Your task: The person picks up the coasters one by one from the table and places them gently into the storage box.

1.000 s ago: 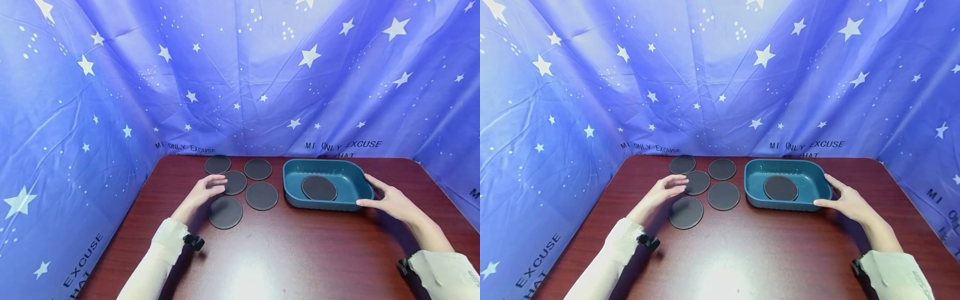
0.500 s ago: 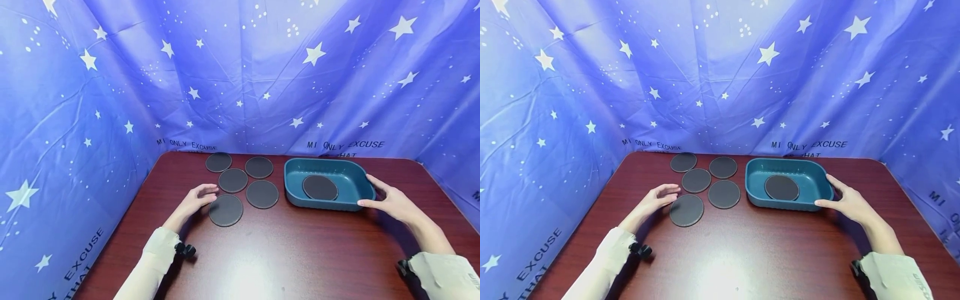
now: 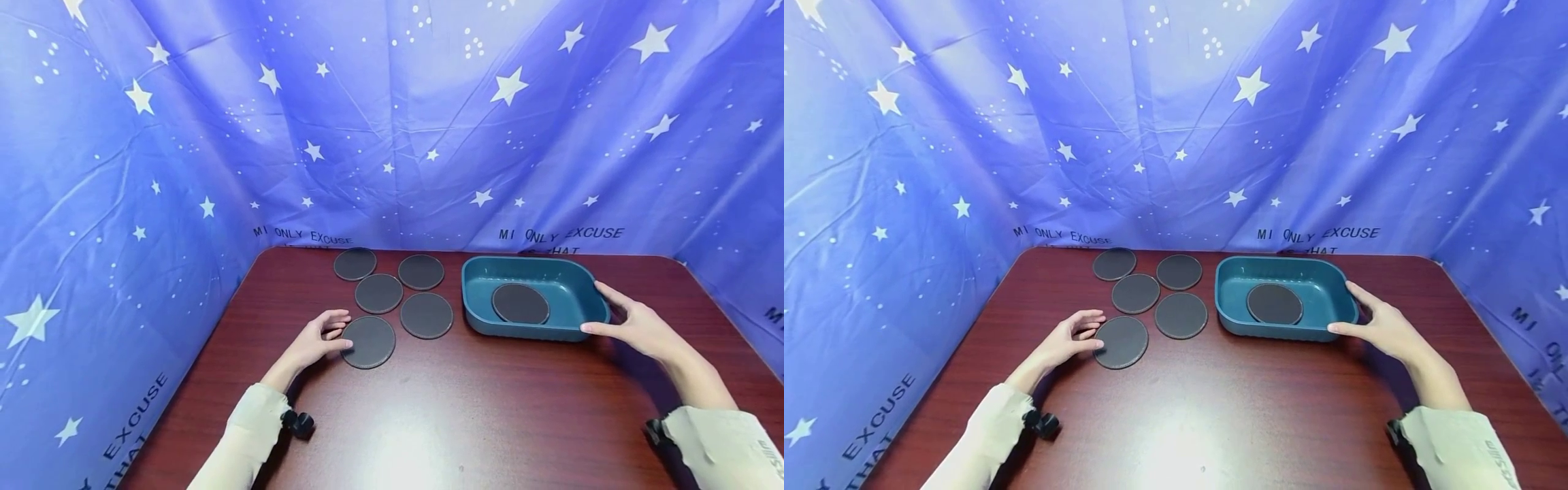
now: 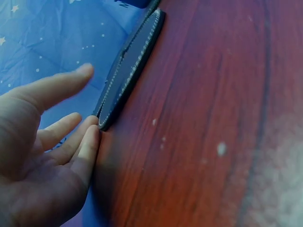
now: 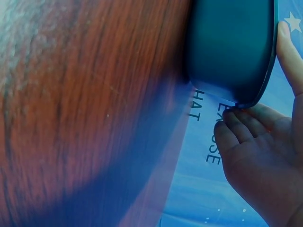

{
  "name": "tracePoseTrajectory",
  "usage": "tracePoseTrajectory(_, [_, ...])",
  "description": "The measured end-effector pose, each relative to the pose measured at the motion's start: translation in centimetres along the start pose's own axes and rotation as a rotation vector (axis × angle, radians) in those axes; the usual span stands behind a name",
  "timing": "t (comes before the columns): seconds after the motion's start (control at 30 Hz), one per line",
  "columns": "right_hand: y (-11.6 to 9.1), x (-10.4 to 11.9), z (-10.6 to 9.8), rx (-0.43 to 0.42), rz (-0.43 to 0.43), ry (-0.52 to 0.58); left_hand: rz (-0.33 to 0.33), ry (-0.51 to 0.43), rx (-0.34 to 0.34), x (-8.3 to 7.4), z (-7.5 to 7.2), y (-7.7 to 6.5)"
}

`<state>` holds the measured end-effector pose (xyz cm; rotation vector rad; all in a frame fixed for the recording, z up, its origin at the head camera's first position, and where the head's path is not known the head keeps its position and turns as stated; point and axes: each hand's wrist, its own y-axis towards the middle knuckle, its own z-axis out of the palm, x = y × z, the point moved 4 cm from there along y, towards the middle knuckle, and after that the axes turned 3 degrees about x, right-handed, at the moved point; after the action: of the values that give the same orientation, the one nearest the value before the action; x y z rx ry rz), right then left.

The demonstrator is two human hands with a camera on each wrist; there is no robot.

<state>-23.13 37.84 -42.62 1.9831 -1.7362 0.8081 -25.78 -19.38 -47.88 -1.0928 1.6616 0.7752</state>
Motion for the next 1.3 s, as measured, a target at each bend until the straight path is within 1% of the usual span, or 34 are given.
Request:
tracePoseTrajectory(0.13, [0.0,0.0,0.0,0.0,0.002,0.005,0.005,0.04,0.018,0.1,0.3,0.0])
tracePoseTrajectory(0.43, [0.1,0.0,-0.2,0.009,0.008,0.007,0.056,0.227,0.038,-0.8,1.2,-0.6])
tracePoseTrajectory(0.5, [0.2,0.0,-0.2,0.008,0.009,0.004,0.071,0.283,0.038,-1.0,1.5,-0.7])
tracePoseTrajectory(0.67, [0.2,-0.1,-0.3,0.009,0.016,0.005,0.096,0.474,0.009,-1.4,2.2,-0.7])
tracePoseTrajectory(0.77, [0.3,-0.1,-0.3,0.008,0.013,0.0,0.104,0.547,-0.013,-1.6,2.5,-0.7])
tracePoseTrajectory(0.87, [0.3,-0.1,-0.3,0.007,0.009,0.005,0.127,0.577,-0.014,-1.8,2.7,-0.7])
tracePoseTrajectory(0.93, [0.3,-0.2,-0.3,0.004,0.006,0.009,0.146,0.589,0.002,-2.0,3.0,-0.7])
tracePoseTrajectory(1.03, [0.3,-0.2,-0.3,0.0,0.004,0.005,0.172,0.583,0.024,-2.4,3.4,-0.5])
tracePoseTrajectory(1.1, [0.3,-0.2,-0.3,-0.004,0.003,0.002,0.187,0.558,0.02,-2.6,3.6,-0.4])
tracePoseTrajectory(1.2, [0.3,-0.2,-0.3,0.0,0.004,0.002,0.202,0.524,-0.022,-2.9,3.7,-0.3])
tracePoseTrajectory(1.3, [0.3,-0.2,-0.3,0.01,0.009,0.013,0.183,0.505,-0.077,-3.0,3.5,-0.4])
